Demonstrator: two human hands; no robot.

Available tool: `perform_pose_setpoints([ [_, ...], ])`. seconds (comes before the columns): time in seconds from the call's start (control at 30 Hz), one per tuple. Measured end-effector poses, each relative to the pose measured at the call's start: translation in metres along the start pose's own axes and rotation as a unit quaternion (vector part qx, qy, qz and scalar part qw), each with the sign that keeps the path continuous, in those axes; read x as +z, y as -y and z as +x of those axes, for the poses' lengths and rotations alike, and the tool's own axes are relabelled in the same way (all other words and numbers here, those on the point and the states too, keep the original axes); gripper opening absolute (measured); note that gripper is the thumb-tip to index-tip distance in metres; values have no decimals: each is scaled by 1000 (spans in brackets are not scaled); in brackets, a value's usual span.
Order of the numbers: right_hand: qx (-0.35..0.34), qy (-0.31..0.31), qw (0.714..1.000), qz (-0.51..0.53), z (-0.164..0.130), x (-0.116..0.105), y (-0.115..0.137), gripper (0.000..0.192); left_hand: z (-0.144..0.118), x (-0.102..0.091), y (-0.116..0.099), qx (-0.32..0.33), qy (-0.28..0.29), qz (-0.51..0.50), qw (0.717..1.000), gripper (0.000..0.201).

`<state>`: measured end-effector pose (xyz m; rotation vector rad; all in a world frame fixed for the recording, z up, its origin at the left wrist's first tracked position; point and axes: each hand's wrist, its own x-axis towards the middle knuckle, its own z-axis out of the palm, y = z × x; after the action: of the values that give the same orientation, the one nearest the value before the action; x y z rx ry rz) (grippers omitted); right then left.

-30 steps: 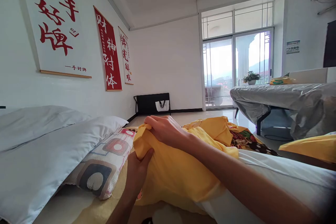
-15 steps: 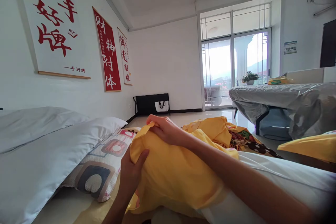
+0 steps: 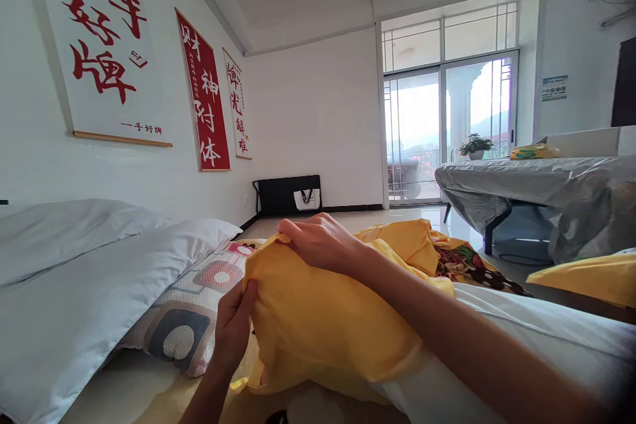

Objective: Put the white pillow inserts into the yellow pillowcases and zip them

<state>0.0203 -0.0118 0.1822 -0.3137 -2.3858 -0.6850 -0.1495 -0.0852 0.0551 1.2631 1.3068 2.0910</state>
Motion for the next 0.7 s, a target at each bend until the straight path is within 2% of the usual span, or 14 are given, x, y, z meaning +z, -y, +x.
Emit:
perform_pose_setpoints([
  [0.1, 2, 6, 1000, -12, 0, 1, -1, 23, -5, 5, -9, 25, -15, 8, 1000, 49],
  [0.23, -2, 6, 1000, -19, 1, 3, -4, 22, -10, 11, -23, 10, 12, -1, 1000, 48],
  [0.3, 4, 0, 1000, -20, 1, 3, -6, 22, -13, 12, -24, 34, -10, -8, 999, 51],
  [0.4, 28, -2, 999, -30, 2, 5, -10, 27, -21, 13, -13, 64, -34, 25, 997, 46],
  [0.5, 47, -5, 998, -47, 2, 7, -14, 28, -30, 17, 3, 19, 18, 93, 995, 38],
  [0.57, 53, -9, 997, -53, 3, 7, -16, 25, -33, 23, 12, 14, 33, 132, 991, 38],
  [0.7, 47, -18, 996, -69, 5, 5, -16, 17, -26, 41, 22, 69, 31, 167, 983, 40],
])
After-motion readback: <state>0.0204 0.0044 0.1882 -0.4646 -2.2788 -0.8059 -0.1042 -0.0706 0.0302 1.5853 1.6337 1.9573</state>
